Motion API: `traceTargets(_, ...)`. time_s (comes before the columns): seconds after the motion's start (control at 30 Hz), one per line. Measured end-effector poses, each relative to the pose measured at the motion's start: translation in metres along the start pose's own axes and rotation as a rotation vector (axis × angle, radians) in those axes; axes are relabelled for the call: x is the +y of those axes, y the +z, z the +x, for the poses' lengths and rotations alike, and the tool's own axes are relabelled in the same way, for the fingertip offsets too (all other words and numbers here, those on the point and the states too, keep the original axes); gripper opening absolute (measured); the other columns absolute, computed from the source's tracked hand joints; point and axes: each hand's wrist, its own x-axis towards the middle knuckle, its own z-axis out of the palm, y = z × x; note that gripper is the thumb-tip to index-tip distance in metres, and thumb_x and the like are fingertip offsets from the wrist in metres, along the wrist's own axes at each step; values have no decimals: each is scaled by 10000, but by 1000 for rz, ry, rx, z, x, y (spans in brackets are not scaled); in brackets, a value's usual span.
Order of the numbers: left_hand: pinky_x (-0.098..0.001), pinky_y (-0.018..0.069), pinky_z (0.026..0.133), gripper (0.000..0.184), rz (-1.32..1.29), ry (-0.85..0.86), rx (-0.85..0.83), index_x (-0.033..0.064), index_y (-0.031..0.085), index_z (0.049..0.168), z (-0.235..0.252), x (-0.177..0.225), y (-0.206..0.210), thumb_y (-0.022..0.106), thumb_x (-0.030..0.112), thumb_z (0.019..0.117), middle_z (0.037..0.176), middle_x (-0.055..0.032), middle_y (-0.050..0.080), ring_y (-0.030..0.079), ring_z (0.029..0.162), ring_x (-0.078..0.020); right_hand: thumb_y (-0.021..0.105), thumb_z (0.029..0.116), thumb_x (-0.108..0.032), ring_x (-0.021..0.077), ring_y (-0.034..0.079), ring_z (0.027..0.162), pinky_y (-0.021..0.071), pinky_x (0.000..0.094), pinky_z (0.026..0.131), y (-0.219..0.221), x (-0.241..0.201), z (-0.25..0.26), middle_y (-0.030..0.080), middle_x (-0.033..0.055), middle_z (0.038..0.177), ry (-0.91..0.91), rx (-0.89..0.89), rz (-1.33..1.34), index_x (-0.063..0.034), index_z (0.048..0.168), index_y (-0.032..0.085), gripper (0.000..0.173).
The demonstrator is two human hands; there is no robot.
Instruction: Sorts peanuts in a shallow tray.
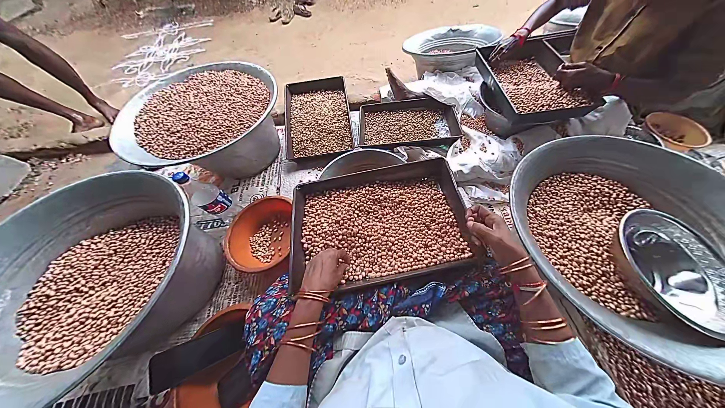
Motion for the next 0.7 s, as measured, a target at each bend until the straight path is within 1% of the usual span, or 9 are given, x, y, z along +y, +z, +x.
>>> traceTargets(0.07, -576, 492, 1016, 221, 23, 19, -5, 105, 759, 1165, -1, 1, 0, 648, 132, 976, 1193, -176, 724, 664, 1174, -368, 447, 945, -34, 8, 479, 540, 437, 164, 511, -7, -3, -2, 529, -58, 750, 22, 25, 119, -115, 1016, 555, 153)
traceTargets(0.13, -582, 492, 1016, 229, 44, 4, -22, 111, 753, 1177, -1, 2, -1, 642, 134, 978, 1212, -177, 719, 659, 1190, -376, 540, 965, -26, 2, 463, 540, 405, 168, 518, -9, -9, -3, 552, -52, 720, 45, -1, -147, -85, 996, 610, 96)
traceTargets(0.2, -583, 491, 1017, 235, 63, -19, -38, 117, 751, 1190, -1, 5, -2, 639, 148, 986, 1235, -177, 711, 653, 1203, -378, 693, 972, -159, 130, 579, 718, 477, 342, 704, -5, -19, -2, 658, 32, 813, 89, -104, -643, -86, 1015, 733, 93)
traceTargets(0.27, -580, 489, 1024, 246, 89, -27, -60, 129, 747, 1207, -2, 7, -3, 637, 153, 988, 1264, -172, 702, 644, 1223, -372, 682, 977, -188, 337, 677, 1051, 514, 548, 934, 11, -28, -2, 719, 174, 1094, 165, -242, -1031, -82, 1132, 763, 204)
traceTargets(0.33, -579, 480, 1039, 257, 107, -22, -85, 134, 742, 1224, -2, 8, -3, 632, 155, 993, 1289, -167, 691, 629, 1248, -369, 626, 987, -138, 418, 654, 1139, 511, 603, 930, 27, -30, -4, 671, 232, 1222, 217, -315, -1267, -47, 1177, 733, 237)
traceTargets(0.43, -581, 484, 1025, 256, 117, -21, -113, 130, 739, 1217, 0, 6, -4, 629, 172, 990, 1248, -175, 703, 640, 1221, -376, 558, 979, -35, 447, 667, 1086, 534, 583, 860, 41, -26, -7, 660, 267, 1207, 211, -333, -1455, 39, 1110, 704, 210)
traceTargets(0.53, -530, 529, 918, 231, -59, 49, -95, 84, 750, 1159, 4, -7, -1, 679, 185, 963, 1006, -169, 733, 695, 971, -334, 551, 991, -47, 444, 661, 1099, 524, 582, 873, 44, -27, -7, 662, 271, 1202, 212, -340, -1474, 53, 1098, 700, 209)
traceTargets(0.6, -331, 483, 697, 194, -430, 182, -56, 57, 705, 1099, 7, -18, 5, 688, 157, 933, 792, -15, 618, 561, 684, -125, 580, 987, -86, 449, 661, 1102, 515, 605, 873, 42, -29, -5, 665, 272, 1202, 210, -343, -1432, 33, 1117, 710, 220)
traceTargets(0.7, -160, 437, 553, 195, -984, 331, -192, 95, 564, 1082, 9, -8, 13, 551, 120, 890, 832, 90, 602, 520, 600, 19, 628, 991, -164, 444, 646, 1150, 500, 630, 920, 48, -38, -2, 671, 258, 1223, 143, -422, -1267, -14, 1174, 723, 255)
